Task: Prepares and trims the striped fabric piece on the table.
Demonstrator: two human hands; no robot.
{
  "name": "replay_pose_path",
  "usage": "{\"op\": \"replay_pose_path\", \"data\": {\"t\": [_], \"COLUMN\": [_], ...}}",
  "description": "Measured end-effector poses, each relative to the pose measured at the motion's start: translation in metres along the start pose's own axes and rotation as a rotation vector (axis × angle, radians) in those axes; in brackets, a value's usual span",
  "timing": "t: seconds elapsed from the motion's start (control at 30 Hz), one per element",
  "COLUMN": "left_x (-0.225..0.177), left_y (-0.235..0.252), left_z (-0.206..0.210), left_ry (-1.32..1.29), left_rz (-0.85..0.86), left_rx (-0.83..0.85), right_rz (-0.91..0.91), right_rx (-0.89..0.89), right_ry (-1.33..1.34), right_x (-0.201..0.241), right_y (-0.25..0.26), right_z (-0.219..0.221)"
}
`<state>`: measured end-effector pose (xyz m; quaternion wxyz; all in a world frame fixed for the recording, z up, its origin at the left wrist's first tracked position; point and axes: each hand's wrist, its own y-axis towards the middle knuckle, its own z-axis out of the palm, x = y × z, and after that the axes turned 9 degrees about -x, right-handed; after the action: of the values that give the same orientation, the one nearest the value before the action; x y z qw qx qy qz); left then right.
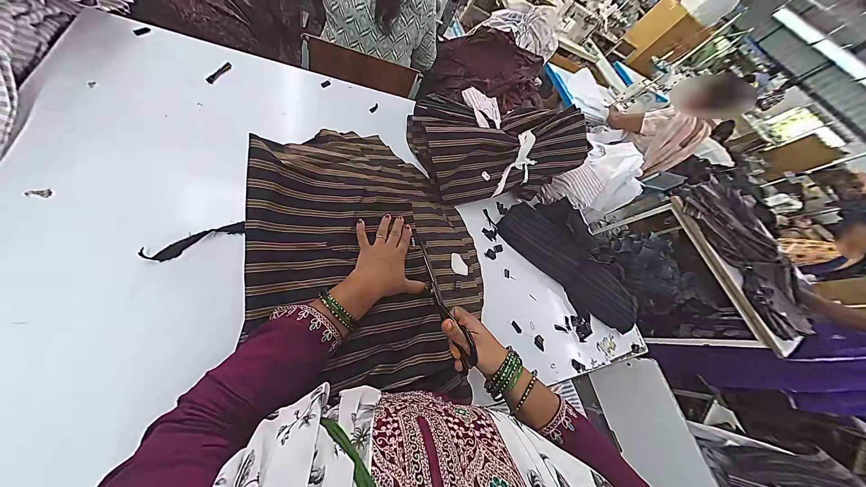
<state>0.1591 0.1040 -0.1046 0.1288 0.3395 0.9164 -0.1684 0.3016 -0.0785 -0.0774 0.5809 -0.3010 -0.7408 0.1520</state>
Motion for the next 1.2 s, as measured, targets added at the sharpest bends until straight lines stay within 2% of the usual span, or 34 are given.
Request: {"op": "replay_pose_path", "data": {"t": [0.27, 0.47, 0.53, 0.6, 0.7, 0.77, 0.93, 1.2], "left_x": [-0.001, 0.001, 0.001, 0.001, -0.001, -0.004, -0.005, -0.003], "left_y": [-0.001, -0.001, -0.001, -0.001, -0.002, -0.004, -0.01, -0.012], "left_z": [-0.003, 0.0, 0.001, 0.002, 0.003, 0.002, 0.002, 0.002], "left_ry": [0.009, 0.021, 0.019, 0.013, 0.03, 0.039, 0.027, 0.01], "left_rz": [-0.013, -0.015, -0.018, -0.025, -0.043, -0.06, -0.095, -0.096], "left_rx": [0.018, -0.006, -0.02, -0.039, -0.049, -0.05, -0.06, -0.067], "right_rz": [-0.058, -0.027, -0.038, -0.06, -0.047, -0.03, 0.018, -0.037], "right_rx": [-0.082, -0.303, -0.256, -0.104, 0.117, 0.184, 0.169, 0.043], "right_ry": [-0.037, 0.036, 0.067, 0.099, 0.086, 0.046, -0.029, 0.009], "right_x": [-0.002, -0.008, -0.017, -0.025, -0.028, -0.023, -0.001, 0.002], "right_y": [0.002, 0.008, 0.003, -0.004, -0.006, 0.0, 0.012, 0.016], "right_z": [0.006, -0.032, -0.049, -0.054, -0.046, -0.038, -0.022, -0.009]}}
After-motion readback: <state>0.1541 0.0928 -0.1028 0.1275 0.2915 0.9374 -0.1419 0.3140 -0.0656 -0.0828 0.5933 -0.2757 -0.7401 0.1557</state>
